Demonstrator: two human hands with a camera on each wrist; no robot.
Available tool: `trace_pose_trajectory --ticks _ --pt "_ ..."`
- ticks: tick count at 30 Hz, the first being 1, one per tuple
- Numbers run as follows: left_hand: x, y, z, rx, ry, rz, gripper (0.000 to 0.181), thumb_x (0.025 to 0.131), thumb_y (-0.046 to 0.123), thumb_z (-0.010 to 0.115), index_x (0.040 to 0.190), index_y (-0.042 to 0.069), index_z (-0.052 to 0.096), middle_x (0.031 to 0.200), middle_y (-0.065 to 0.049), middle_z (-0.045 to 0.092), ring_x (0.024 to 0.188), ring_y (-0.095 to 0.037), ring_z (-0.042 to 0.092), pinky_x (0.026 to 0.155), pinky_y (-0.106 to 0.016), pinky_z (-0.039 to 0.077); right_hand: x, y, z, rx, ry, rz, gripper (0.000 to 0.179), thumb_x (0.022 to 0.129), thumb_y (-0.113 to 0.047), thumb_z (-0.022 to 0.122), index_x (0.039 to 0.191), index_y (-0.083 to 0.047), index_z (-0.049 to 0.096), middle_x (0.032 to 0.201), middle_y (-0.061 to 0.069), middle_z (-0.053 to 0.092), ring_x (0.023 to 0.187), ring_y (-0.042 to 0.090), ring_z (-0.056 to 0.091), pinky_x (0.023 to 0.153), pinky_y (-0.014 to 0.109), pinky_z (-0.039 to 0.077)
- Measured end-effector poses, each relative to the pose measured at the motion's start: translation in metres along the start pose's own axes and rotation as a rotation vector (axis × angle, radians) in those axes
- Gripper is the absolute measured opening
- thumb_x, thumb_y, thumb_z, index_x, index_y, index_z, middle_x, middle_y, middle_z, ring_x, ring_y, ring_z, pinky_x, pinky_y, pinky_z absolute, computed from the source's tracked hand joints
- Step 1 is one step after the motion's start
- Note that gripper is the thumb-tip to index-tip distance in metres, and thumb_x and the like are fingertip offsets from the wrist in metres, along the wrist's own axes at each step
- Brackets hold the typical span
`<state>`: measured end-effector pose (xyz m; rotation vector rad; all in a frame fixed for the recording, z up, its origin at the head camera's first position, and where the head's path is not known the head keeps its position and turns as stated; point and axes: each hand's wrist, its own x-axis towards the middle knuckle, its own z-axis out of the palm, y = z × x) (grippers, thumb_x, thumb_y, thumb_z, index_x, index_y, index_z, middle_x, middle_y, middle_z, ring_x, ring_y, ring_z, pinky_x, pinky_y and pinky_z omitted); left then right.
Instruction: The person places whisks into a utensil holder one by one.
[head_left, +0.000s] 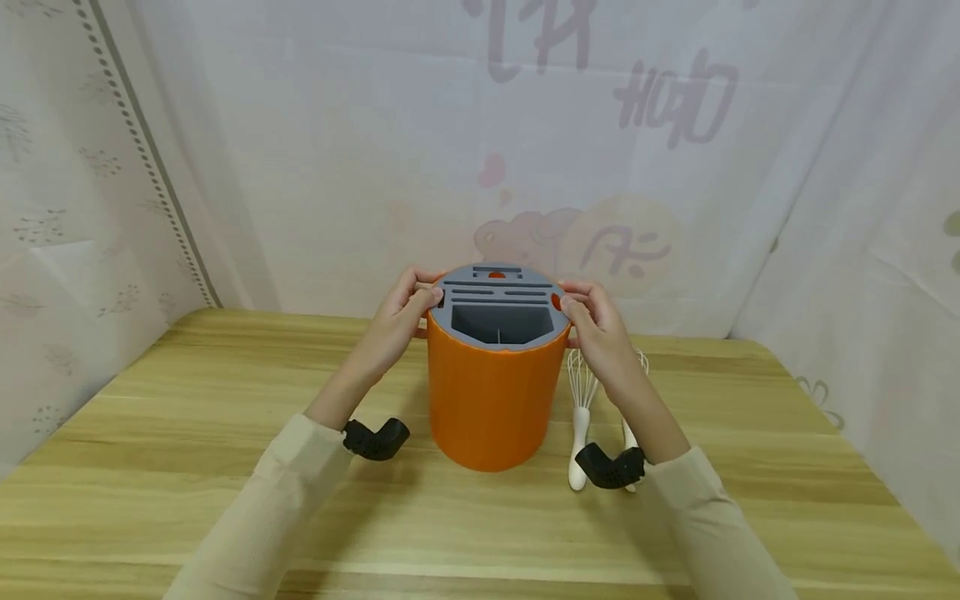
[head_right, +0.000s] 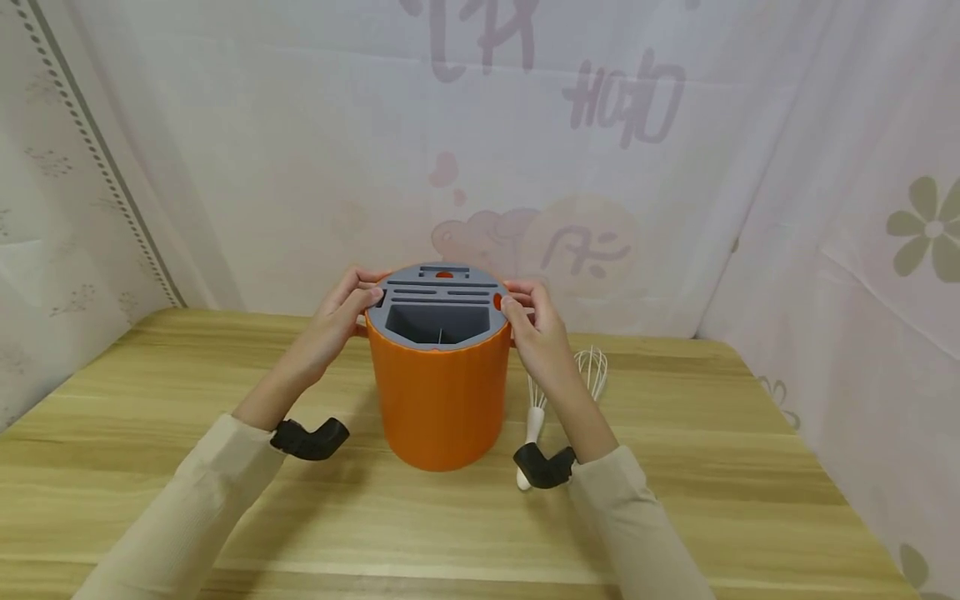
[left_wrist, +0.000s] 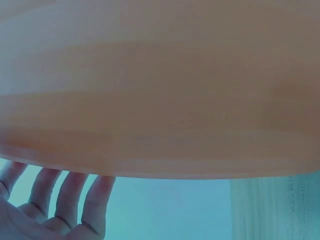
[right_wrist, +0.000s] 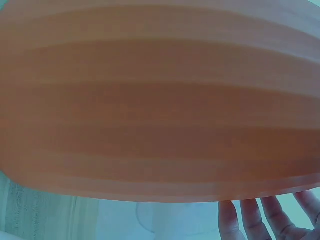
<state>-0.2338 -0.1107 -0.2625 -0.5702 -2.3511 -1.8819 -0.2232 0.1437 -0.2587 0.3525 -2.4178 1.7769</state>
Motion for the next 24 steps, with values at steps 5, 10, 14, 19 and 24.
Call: trace_pose_trajectory --ticks 5,10,14,19,24 --pt "-0.004 0.003 -0.001 0.038 -0.018 -0.005 0.030 0.097 0.027 0.037 0.122 0.010 0.040 0.116 -0.011 0.045 0.103 -0.025 0.051 0.078 -0.039 0.050 -0.007 -0.002 -0.001 -0.031 -0.006 -0.013 0.039 0.098 -0.030 0.041 0.133 -0.012 0.039 0.133 0.011 0.046 0.115 0.027 0.049 0.083 0.041 0.049" --pt "-0.010 0.004 -0.003 0.106 -0.034 -0.002 0.030 0.098 0.026 0.036 0.121 0.009 0.039 0.113 -0.011 0.048 0.100 -0.025 0.052 0.080 -0.041 0.049 -0.013 -0.003 -0.001 -0.028 -0.020 -0.014 0.039 0.098 -0.028 0.040 0.133 -0.010 0.039 0.132 0.012 0.046 0.116 0.026 0.050 0.080 0.035 0.049" --pt "-0.013 0.005 -0.003 0.117 -0.044 0.005 0.028 0.097 0.025 0.036 0.119 0.007 0.038 0.119 -0.010 0.048 0.101 -0.024 0.051 0.078 -0.039 0.050 -0.018 -0.004 -0.002 -0.051 -0.017 -0.023 0.039 0.099 -0.028 0.039 0.133 -0.010 0.039 0.132 0.012 0.046 0.115 0.026 0.049 0.080 0.032 0.047" --pt "-0.020 0.007 -0.002 0.122 -0.054 0.008 0.027 0.097 0.023 0.036 0.118 0.006 0.038 0.120 -0.012 0.048 0.101 -0.024 0.051 0.077 -0.038 0.050 -0.026 -0.005 -0.002 -0.064 -0.019 -0.031 0.038 0.098 -0.029 0.040 0.132 -0.012 0.039 0.130 0.009 0.047 0.112 0.025 0.049 0.079 0.035 0.047" --pt "-0.026 0.011 -0.001 0.126 -0.064 0.013 0.028 0.097 0.024 0.035 0.120 0.007 0.038 0.116 -0.013 0.048 0.100 -0.025 0.052 0.079 -0.040 0.050 -0.034 -0.007 -0.002 -0.059 -0.029 -0.046 0.039 0.099 -0.031 0.039 0.133 -0.014 0.038 0.130 0.008 0.047 0.111 0.023 0.050 0.081 0.037 0.047"
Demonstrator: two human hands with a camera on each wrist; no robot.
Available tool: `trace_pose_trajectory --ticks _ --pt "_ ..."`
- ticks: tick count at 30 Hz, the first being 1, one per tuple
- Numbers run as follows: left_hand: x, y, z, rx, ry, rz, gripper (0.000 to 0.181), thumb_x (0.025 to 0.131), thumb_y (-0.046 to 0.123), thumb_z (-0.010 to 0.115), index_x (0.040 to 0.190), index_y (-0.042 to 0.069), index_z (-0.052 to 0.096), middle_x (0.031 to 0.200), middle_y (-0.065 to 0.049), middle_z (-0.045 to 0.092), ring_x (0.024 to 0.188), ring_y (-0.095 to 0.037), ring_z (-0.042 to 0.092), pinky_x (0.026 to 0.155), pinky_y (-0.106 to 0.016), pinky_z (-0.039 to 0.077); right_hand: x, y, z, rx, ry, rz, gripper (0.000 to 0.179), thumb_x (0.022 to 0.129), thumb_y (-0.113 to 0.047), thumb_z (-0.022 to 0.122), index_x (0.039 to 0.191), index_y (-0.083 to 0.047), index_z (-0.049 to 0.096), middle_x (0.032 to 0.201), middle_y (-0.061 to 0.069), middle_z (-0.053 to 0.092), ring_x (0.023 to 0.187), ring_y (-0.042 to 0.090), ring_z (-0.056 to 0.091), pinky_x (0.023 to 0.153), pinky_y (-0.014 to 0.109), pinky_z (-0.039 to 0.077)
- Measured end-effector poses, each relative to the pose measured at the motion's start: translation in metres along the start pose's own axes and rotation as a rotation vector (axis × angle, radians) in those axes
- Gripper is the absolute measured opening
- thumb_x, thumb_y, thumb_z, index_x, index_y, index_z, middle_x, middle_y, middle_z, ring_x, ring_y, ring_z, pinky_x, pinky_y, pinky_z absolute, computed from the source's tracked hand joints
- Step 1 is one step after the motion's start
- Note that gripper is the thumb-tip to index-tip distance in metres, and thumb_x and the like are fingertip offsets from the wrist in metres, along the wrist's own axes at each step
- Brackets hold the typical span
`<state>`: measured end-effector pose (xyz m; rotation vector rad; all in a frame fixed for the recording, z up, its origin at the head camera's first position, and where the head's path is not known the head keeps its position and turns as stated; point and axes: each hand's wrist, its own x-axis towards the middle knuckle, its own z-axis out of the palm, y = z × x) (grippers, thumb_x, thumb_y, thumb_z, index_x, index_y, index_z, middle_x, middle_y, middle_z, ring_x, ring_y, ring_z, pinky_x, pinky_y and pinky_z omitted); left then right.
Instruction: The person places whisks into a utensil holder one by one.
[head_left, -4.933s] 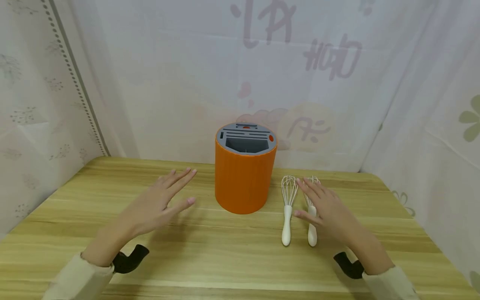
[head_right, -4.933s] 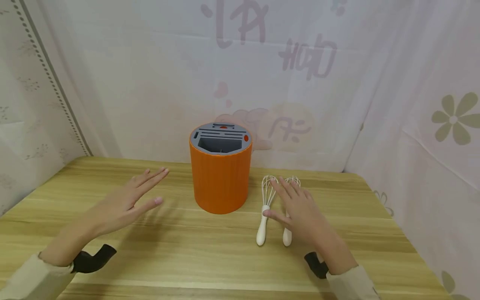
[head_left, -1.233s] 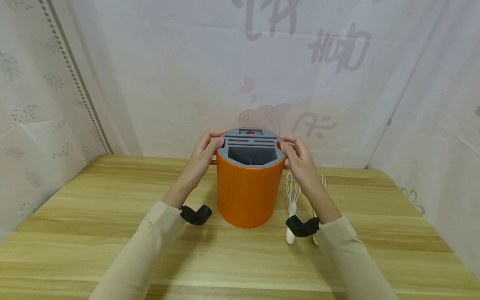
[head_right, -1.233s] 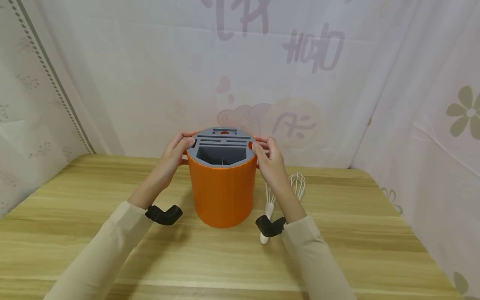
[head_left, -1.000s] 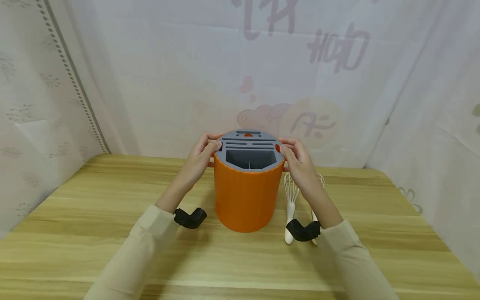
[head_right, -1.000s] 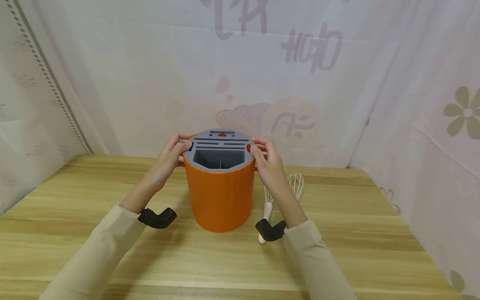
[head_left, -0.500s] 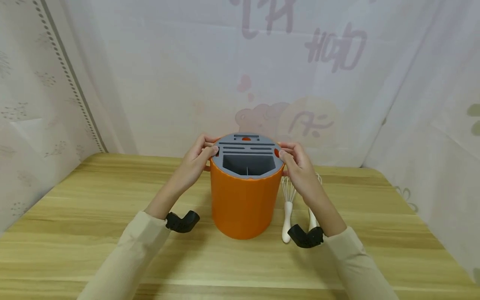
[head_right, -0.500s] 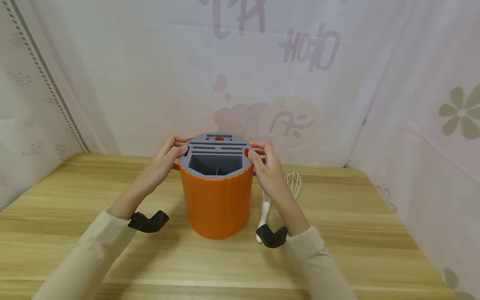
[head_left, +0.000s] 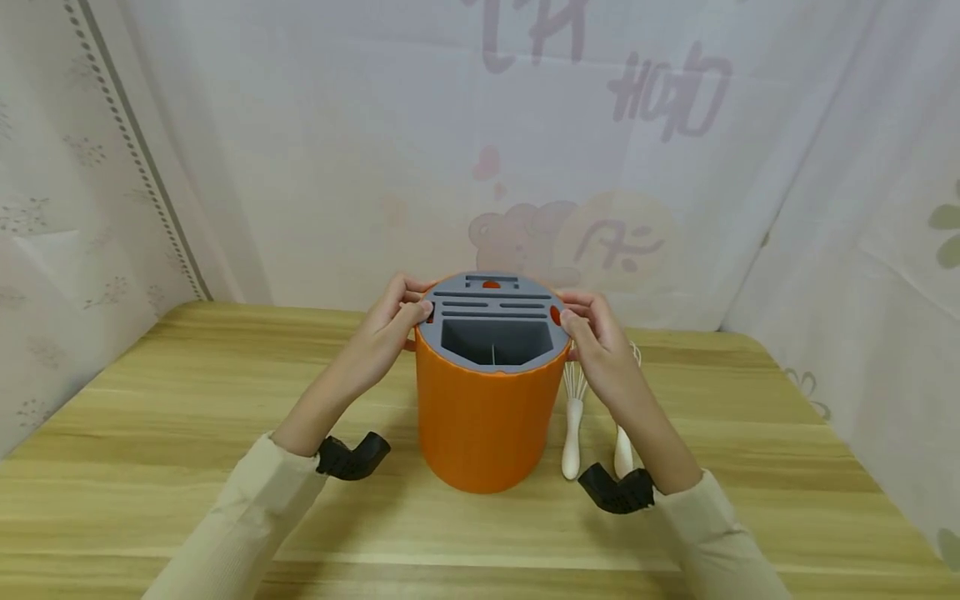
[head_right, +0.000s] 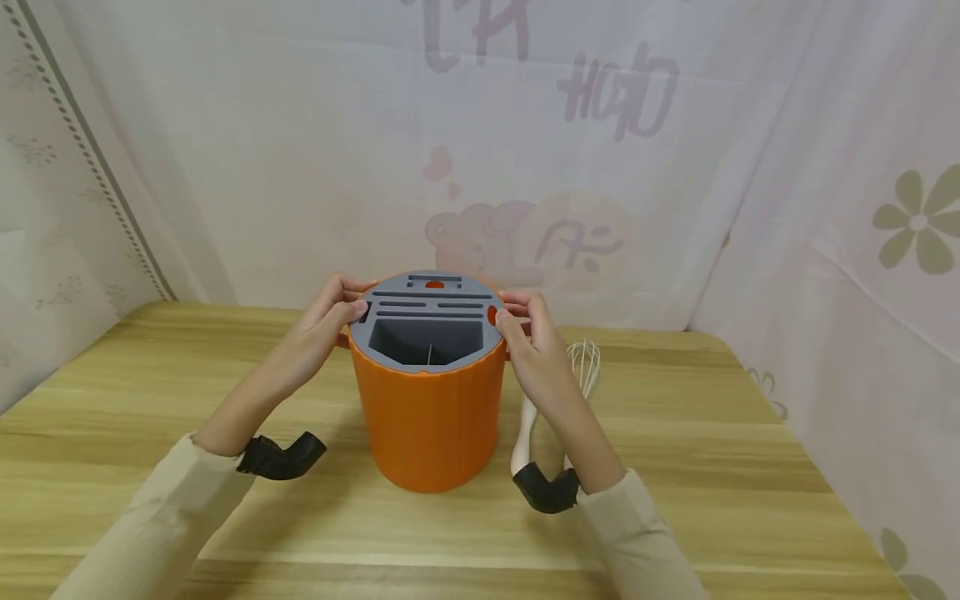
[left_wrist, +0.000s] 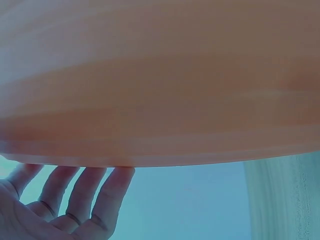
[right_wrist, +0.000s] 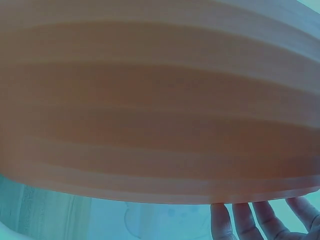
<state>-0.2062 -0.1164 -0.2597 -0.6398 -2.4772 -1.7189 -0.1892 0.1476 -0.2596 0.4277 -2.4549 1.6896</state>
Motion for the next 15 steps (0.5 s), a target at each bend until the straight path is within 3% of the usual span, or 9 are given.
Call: trace_pose_trajectory --ticks 15 --pt "-0.018 0.012 0.003 0.010 -0.029 0.010 0.025 0.096 0.020 0.032 0.116 0.005 0.037 0.121 -0.012 0.045 0.100 -0.025 0.055 0.080 -0.040 0.051 -0.018 -0.006 0.001 -0.017 0.004 -0.023 0.034 0.098 -0.023 0.038 0.130 -0.009 0.039 0.124 0.011 0.049 0.103 0.025 0.053 0.078 0.036 0.048"
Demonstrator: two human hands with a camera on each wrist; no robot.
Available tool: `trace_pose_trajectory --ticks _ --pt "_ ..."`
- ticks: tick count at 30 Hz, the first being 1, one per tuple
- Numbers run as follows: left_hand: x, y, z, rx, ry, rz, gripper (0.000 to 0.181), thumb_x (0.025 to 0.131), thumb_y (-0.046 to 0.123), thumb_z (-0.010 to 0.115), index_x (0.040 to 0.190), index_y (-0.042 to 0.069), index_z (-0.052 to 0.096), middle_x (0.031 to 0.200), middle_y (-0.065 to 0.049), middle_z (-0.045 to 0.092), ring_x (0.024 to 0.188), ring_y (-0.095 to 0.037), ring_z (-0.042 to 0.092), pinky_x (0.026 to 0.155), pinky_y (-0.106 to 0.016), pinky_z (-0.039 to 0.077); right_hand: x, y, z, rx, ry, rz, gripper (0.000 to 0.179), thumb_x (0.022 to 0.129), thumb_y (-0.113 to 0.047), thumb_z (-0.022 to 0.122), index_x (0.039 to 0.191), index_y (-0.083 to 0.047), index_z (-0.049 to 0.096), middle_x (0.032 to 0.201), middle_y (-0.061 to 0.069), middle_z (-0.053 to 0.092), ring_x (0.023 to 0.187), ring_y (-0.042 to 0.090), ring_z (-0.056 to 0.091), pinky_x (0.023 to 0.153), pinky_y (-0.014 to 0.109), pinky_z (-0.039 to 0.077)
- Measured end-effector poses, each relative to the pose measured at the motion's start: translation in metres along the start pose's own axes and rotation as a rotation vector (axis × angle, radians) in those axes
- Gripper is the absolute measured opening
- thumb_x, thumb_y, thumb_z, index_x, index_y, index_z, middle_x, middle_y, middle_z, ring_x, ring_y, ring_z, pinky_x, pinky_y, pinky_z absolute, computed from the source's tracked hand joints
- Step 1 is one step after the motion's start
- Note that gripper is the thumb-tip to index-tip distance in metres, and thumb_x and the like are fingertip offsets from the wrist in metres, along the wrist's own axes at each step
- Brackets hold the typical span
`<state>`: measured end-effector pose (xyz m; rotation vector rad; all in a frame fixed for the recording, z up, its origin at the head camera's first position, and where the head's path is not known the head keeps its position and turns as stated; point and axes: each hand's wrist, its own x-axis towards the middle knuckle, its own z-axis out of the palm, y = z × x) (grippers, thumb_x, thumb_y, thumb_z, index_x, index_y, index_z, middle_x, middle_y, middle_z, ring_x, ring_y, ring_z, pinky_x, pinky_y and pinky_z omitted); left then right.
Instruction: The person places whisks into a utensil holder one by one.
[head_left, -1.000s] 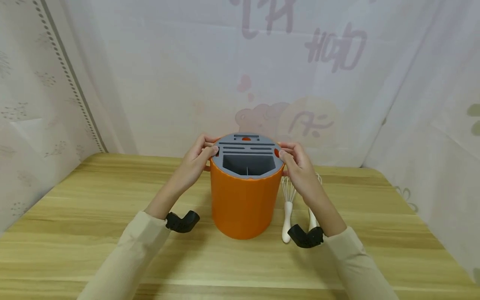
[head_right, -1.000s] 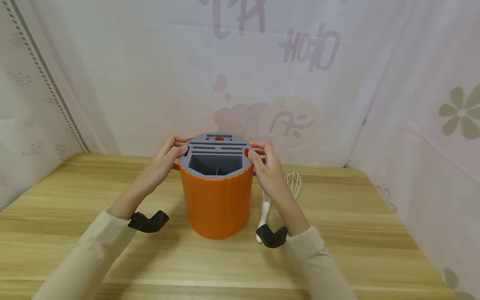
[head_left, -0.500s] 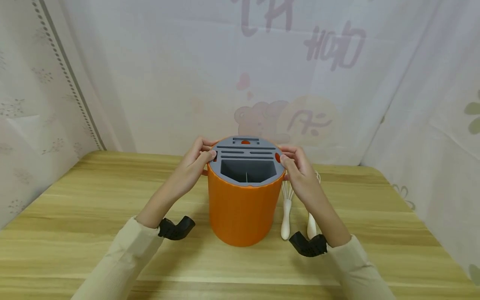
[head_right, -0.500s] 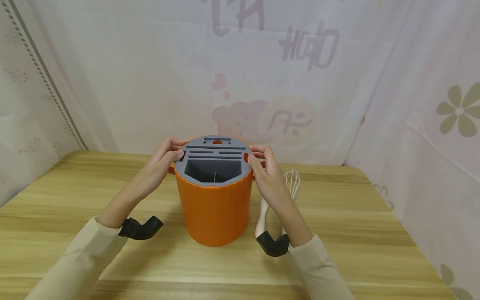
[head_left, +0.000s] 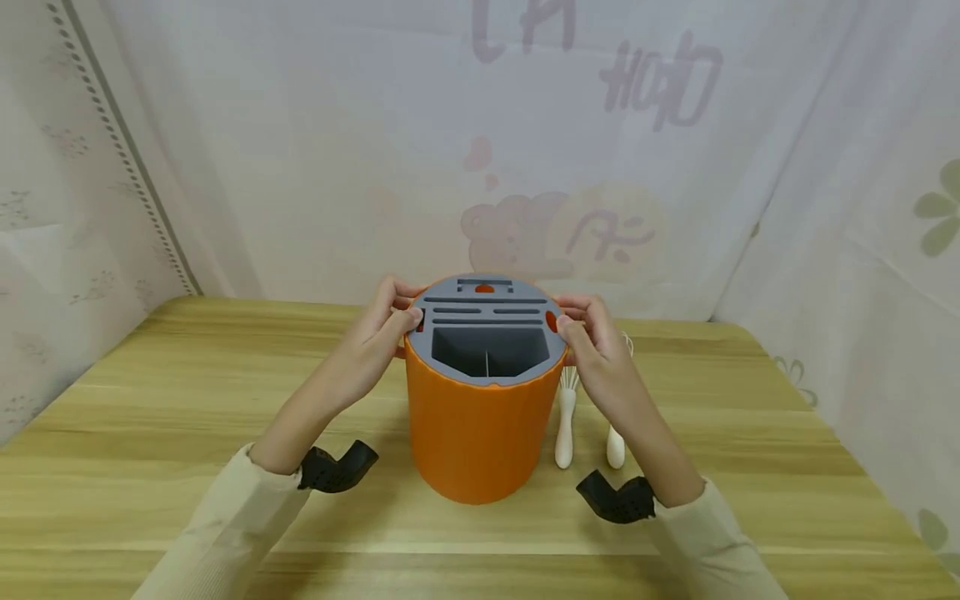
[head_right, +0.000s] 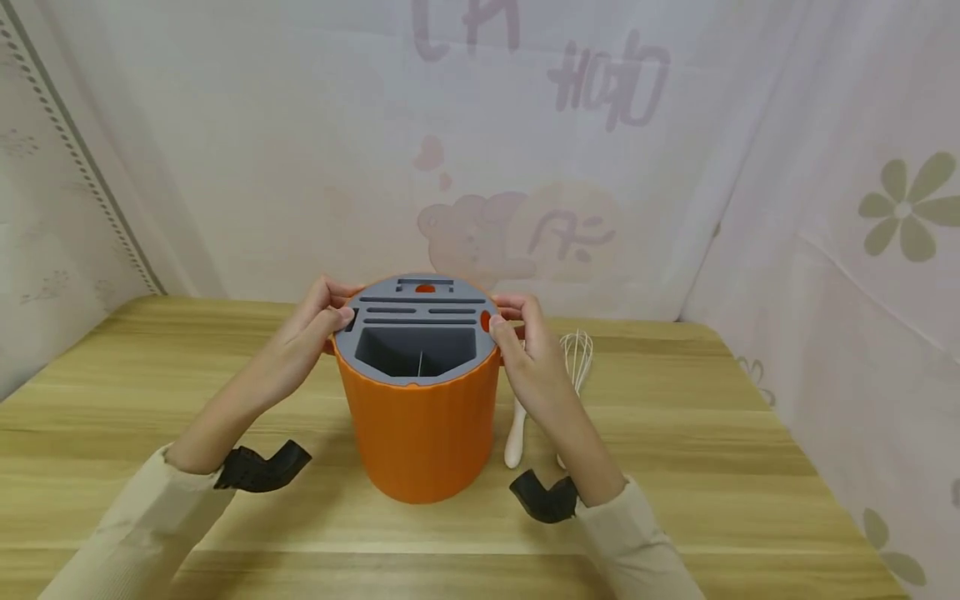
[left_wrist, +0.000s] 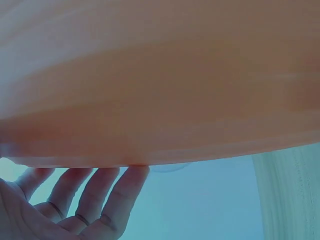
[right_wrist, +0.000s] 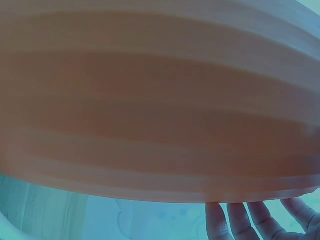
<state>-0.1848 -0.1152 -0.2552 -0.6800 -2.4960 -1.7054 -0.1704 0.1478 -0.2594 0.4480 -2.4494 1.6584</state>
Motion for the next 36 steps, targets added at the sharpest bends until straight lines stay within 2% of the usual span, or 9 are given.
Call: trace_pose_trajectory --ticks 7,14,21,28,32,36 --pt "-0.010 0.004 0.001 0.057 0.000 0.009 0.024 0.096 0.019 0.032 0.114 0.004 0.038 0.118 -0.013 0.047 0.095 -0.024 0.057 0.077 -0.035 0.051 -0.008 -0.002 -0.001 -0.047 -0.017 -0.001 0.033 0.098 -0.022 0.037 0.129 -0.011 0.040 0.125 0.011 0.048 0.104 0.025 0.053 0.080 0.037 0.047" --pt "-0.021 0.005 -0.001 0.086 -0.015 0.013 0.022 0.097 0.018 0.032 0.115 0.007 0.039 0.115 -0.011 0.048 0.091 -0.023 0.058 0.077 -0.036 0.050 -0.016 -0.006 0.000 -0.085 -0.049 -0.027 0.031 0.099 -0.019 0.038 0.128 -0.009 0.041 0.121 0.013 0.049 0.098 0.024 0.055 0.078 0.032 0.049" --pt "-0.025 0.012 -0.003 0.154 -0.004 0.022 0.020 0.096 0.016 0.033 0.113 0.010 0.042 0.111 -0.008 0.051 0.085 -0.021 0.058 0.075 -0.037 0.049 -0.020 -0.012 0.000 -0.153 -0.029 -0.037 0.029 0.098 -0.019 0.039 0.125 -0.009 0.042 0.115 0.010 0.055 0.091 0.021 0.057 0.078 0.030 0.049" --pt "-0.029 0.020 -0.006 0.180 -0.061 0.001 0.020 0.096 0.014 0.032 0.114 0.010 0.040 0.109 -0.009 0.052 0.086 -0.020 0.059 0.075 -0.034 0.052 -0.024 -0.018 -0.002 -0.227 -0.036 -0.063 0.025 0.097 -0.017 0.038 0.121 -0.011 0.044 0.113 0.006 0.056 0.093 0.018 0.056 0.076 0.033 0.046" --pt "-0.031 0.025 -0.008 0.182 -0.099 0.005 0.020 0.097 0.015 0.032 0.114 0.009 0.039 0.108 -0.009 0.052 0.089 -0.019 0.058 0.076 -0.034 0.052 -0.027 -0.021 -0.004 -0.261 -0.046 -0.061 0.025 0.097 -0.016 0.038 0.120 -0.012 0.044 0.114 0.004 0.058 0.093 0.016 0.056 0.075 0.033 0.047" --pt "-0.034 0.028 -0.009 0.227 -0.118 0.017 0.021 0.098 0.016 0.031 0.116 0.010 0.039 0.109 -0.007 0.054 0.089 -0.017 0.057 0.076 -0.033 0.050 -0.028 -0.023 -0.005 -0.288 -0.052 -0.057 0.025 0.096 -0.016 0.039 0.120 -0.011 0.045 0.112 0.004 0.059 0.089 0.017 0.056 0.074 0.033 0.047"
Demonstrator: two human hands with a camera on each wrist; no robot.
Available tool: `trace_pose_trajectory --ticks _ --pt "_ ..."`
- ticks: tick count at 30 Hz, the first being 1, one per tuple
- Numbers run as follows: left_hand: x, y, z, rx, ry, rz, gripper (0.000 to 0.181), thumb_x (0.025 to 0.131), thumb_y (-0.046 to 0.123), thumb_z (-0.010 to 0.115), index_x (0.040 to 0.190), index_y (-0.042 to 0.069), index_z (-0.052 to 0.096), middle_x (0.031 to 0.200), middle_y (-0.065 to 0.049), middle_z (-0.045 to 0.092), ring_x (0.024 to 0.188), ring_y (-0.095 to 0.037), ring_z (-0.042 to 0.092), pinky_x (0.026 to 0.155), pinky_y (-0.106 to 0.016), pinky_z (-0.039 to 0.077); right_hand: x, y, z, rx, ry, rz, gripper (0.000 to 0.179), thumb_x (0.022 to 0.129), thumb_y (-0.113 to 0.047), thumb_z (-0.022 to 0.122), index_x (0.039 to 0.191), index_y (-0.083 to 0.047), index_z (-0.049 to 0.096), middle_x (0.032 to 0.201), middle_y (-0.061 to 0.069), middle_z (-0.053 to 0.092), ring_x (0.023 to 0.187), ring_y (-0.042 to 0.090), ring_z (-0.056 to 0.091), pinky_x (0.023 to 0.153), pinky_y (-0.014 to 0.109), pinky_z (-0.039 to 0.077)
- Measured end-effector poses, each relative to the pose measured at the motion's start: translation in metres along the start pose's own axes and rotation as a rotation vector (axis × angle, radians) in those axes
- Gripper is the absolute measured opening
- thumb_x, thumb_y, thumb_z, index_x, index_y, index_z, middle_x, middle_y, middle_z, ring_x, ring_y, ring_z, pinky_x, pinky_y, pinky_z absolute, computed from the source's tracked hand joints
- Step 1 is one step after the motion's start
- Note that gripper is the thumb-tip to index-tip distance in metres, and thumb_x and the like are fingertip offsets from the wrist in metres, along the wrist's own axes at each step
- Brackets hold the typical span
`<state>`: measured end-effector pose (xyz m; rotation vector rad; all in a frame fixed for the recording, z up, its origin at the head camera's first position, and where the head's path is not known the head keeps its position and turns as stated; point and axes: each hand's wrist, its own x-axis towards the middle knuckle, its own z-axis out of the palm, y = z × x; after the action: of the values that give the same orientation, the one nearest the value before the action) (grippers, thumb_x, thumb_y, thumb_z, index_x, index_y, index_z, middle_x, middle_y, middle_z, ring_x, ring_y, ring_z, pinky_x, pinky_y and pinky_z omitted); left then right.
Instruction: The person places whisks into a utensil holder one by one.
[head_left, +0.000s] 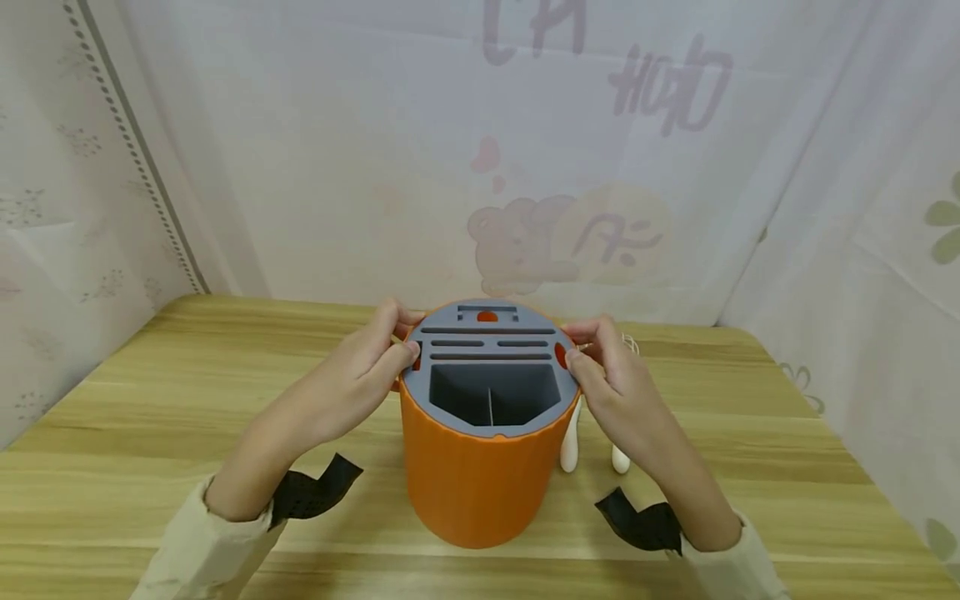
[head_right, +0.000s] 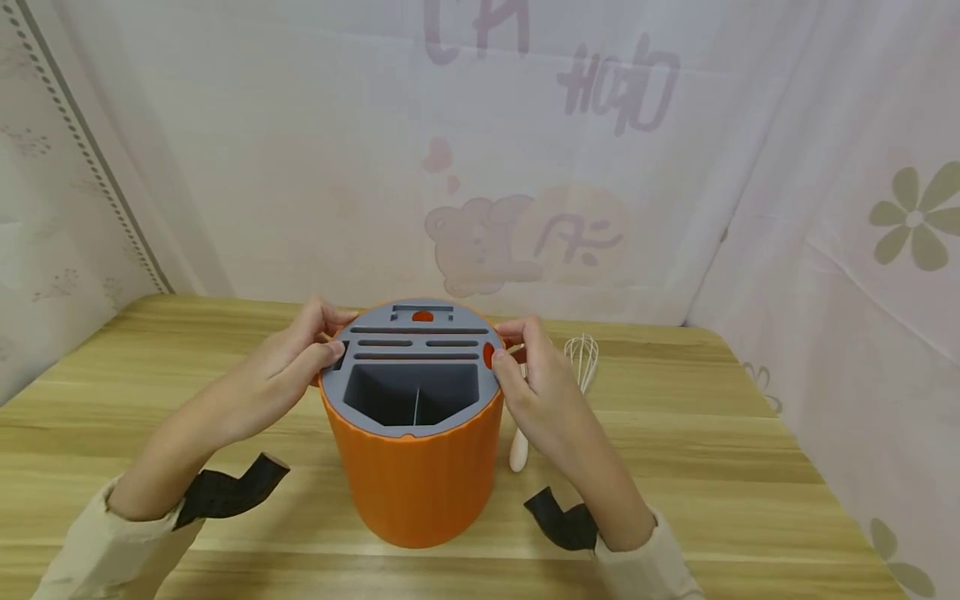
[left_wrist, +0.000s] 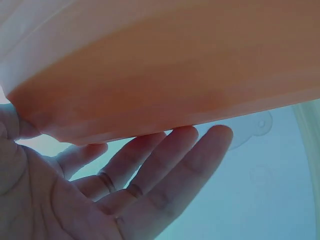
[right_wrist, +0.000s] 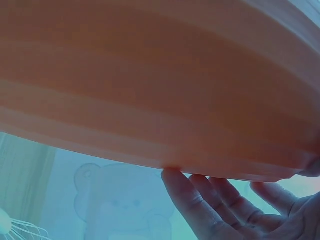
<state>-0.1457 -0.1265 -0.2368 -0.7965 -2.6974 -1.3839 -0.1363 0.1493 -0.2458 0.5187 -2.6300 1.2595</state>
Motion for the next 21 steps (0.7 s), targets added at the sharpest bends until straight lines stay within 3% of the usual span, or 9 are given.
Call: trace_pose_trajectory --ticks 12,21 --pt "-0.0040 0.0031 -0.0007 0.129 0.011 0.010 0.016 0.097 0.018 0.032 0.110 0.013 0.041 0.110 -0.001 0.058 0.089 -0.013 0.057 0.080 -0.035 0.045 -0.0037 -0.0011 -0.0011 -0.028 -0.006 -0.008 0.025 0.097 -0.017 0.038 0.120 -0.010 0.045 0.116 0.004 0.059 0.099 0.018 0.058 0.084 0.040 0.047" --pt "-0.0049 0.0021 0.0000 0.169 0.031 0.023 0.014 0.097 0.018 0.033 0.108 0.015 0.041 0.109 0.002 0.058 0.088 -0.012 0.057 0.079 -0.035 0.045 -0.0042 -0.0024 -0.0007 -0.028 -0.005 -0.011 0.025 0.097 -0.017 0.039 0.121 -0.012 0.045 0.114 0.003 0.059 0.098 0.016 0.057 0.084 0.040 0.047"
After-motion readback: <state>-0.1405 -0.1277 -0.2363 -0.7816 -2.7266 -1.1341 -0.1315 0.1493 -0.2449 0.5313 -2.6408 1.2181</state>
